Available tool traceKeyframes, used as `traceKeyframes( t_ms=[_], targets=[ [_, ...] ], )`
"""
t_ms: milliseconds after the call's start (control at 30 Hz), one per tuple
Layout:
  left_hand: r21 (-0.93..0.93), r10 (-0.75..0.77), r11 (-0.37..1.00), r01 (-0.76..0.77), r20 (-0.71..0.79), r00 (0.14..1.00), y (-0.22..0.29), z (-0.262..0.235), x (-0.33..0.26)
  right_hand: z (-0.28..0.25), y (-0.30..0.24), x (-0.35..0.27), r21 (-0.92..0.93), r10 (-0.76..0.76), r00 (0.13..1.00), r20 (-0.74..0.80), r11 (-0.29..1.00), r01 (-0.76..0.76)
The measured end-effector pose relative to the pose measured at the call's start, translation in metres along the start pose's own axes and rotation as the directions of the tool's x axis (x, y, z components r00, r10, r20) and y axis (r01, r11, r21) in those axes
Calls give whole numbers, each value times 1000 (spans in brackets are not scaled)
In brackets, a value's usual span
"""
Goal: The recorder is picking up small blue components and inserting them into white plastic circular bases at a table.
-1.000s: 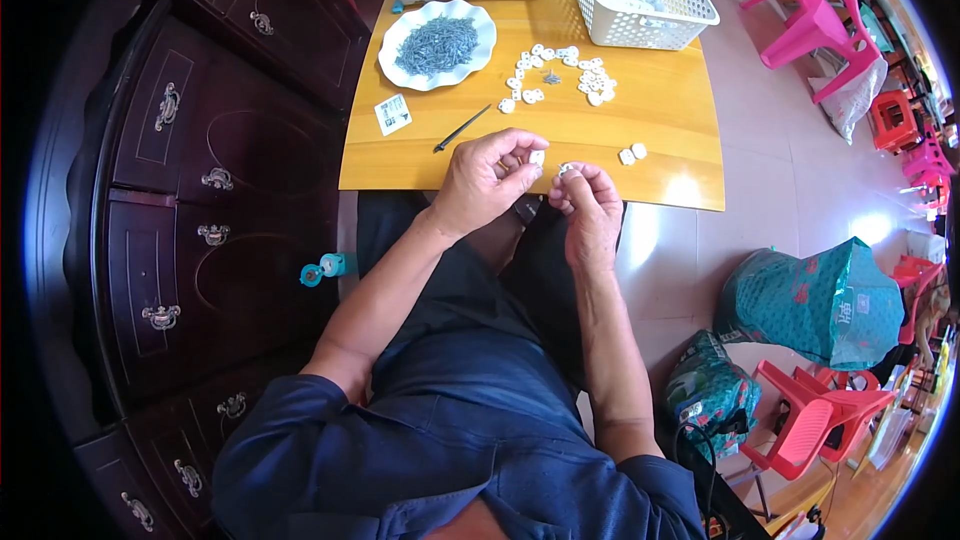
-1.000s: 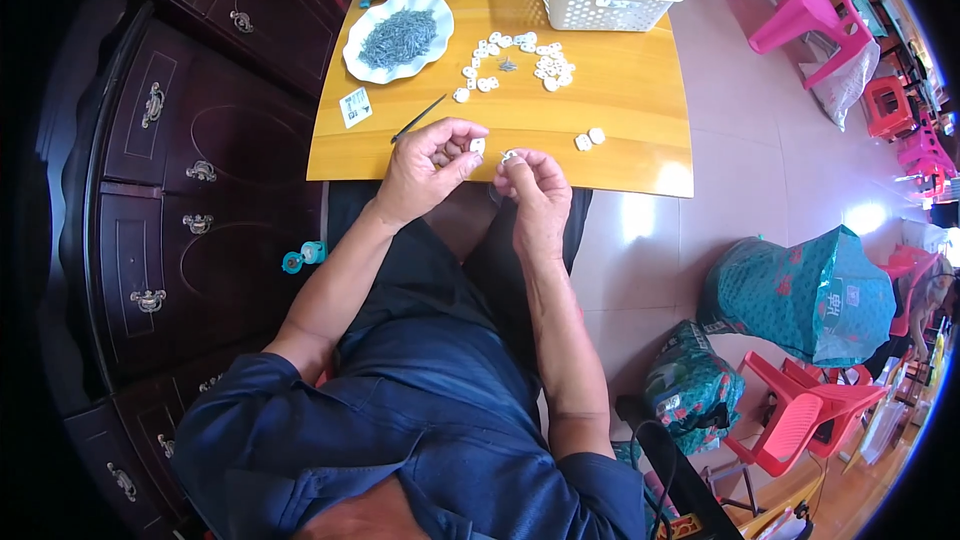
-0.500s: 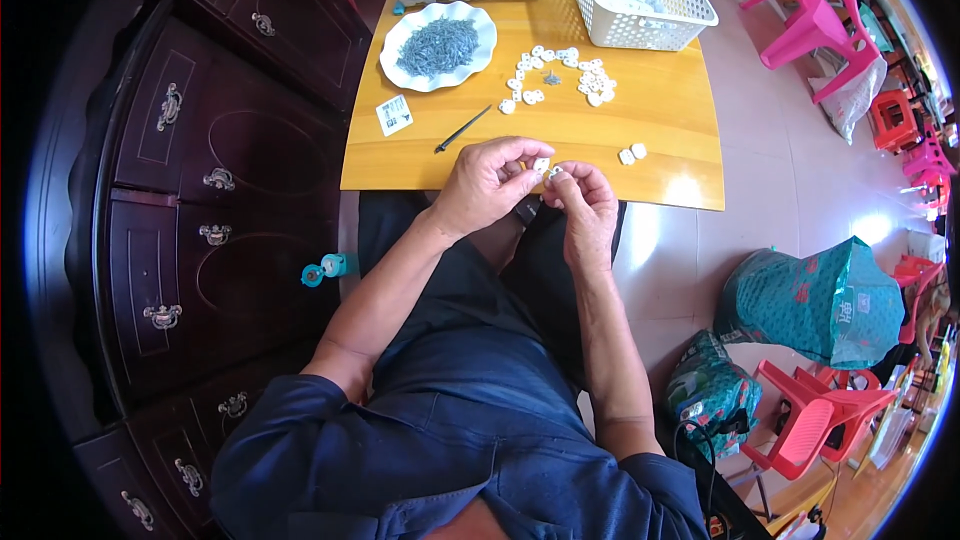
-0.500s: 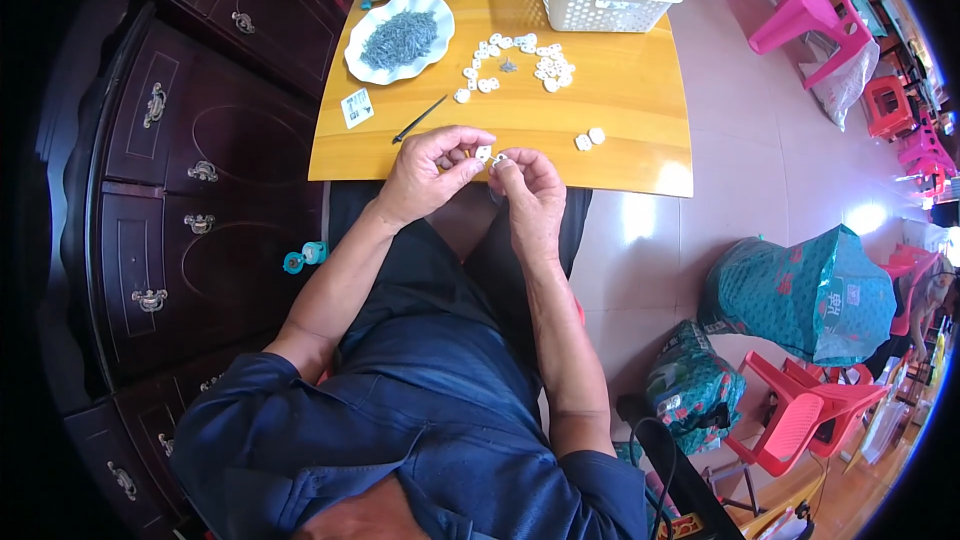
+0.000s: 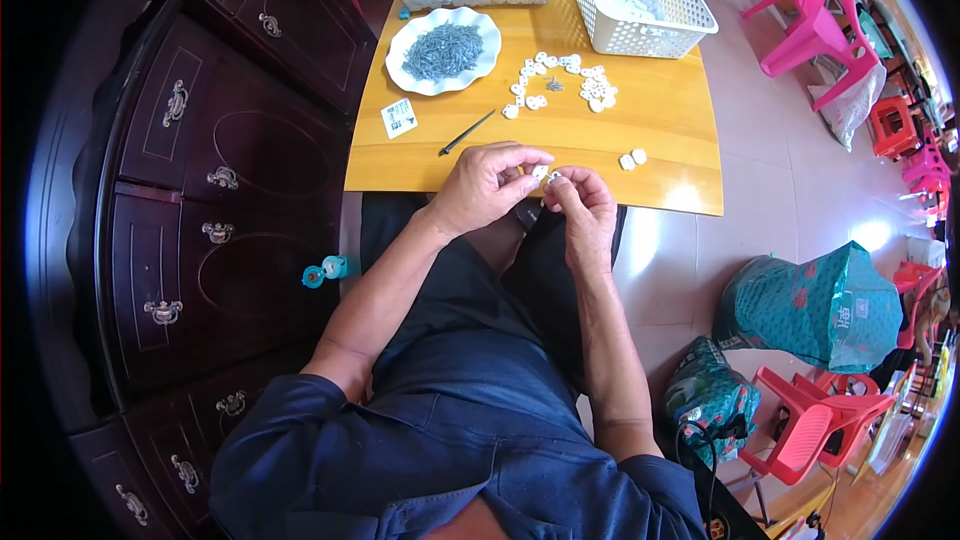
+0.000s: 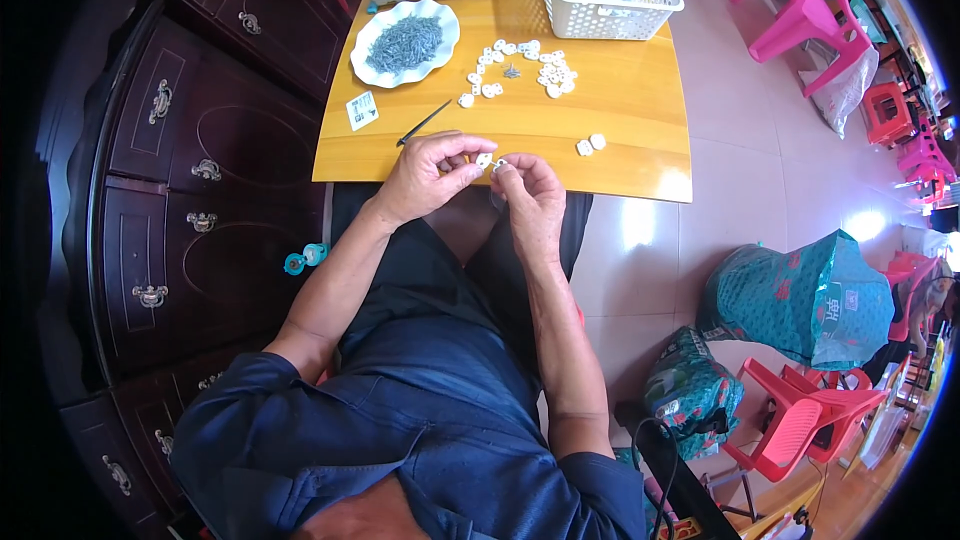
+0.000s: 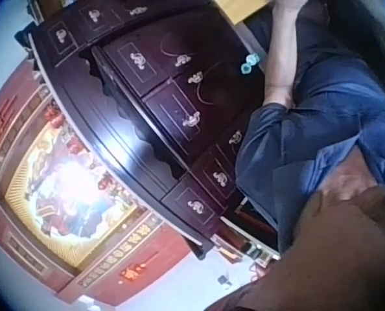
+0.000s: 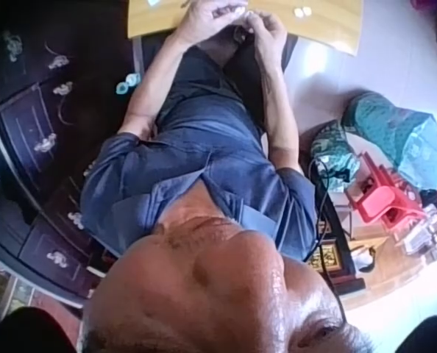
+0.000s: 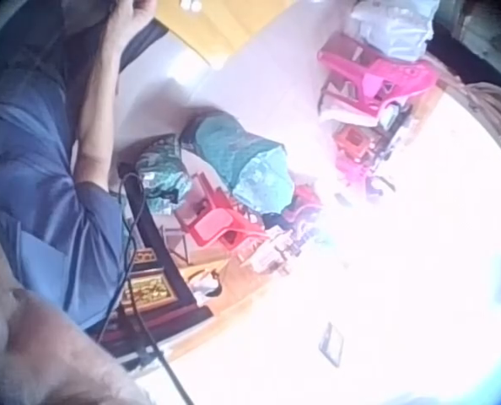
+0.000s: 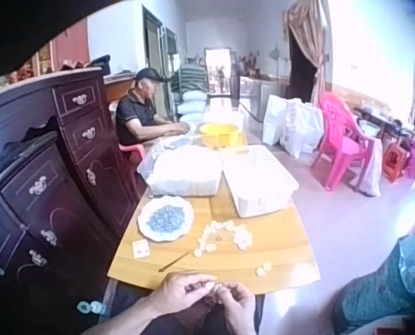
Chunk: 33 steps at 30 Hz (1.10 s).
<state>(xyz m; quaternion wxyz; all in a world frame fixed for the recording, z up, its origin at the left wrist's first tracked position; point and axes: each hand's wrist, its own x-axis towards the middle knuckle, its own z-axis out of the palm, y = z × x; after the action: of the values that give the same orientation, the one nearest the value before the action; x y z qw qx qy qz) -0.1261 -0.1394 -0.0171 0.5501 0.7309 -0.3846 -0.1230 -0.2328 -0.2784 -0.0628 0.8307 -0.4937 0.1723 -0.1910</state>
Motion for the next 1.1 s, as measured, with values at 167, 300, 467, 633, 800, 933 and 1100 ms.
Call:
traceKeyframes(
  t_ms=[167, 300, 467, 633, 800, 933, 1100],
  targets=[
    [-5, 10, 1000, -11, -14, 1000, 1, 1, -1, 0, 2, 1, -6, 0, 1000, -10, 1000, 0],
    [-30, -6, 1000, 6, -12, 1000, 2, 2, -2, 0, 2, 0, -10, 5, 1000, -13, 1000, -5],
    [-15, -9, 1000, 10, 22, 1000, 0, 1, -1, -1, 2, 0, -32, 13, 1000, 2, 999, -13],
    [-95, -47, 994, 53, 71, 996, -7, 1, 0, 1, -1, -1, -14, 43, 998, 39, 999, -42],
    [0, -34, 999, 35, 158, 987, -5, -6, 6, -4, -2, 0, -6, 129, 990, 63, 992, -129],
    [17, -21, 1000, 17, 219, 975, 3, -9, 10, -7, 0, 3, 22, 175, 980, 96, 984, -178],
    [304, 79, 947, -105, 95, 992, 17, 11, 6, -4, 3, 3, 103, 172, 984, 57, 979, -177]
  ],
)
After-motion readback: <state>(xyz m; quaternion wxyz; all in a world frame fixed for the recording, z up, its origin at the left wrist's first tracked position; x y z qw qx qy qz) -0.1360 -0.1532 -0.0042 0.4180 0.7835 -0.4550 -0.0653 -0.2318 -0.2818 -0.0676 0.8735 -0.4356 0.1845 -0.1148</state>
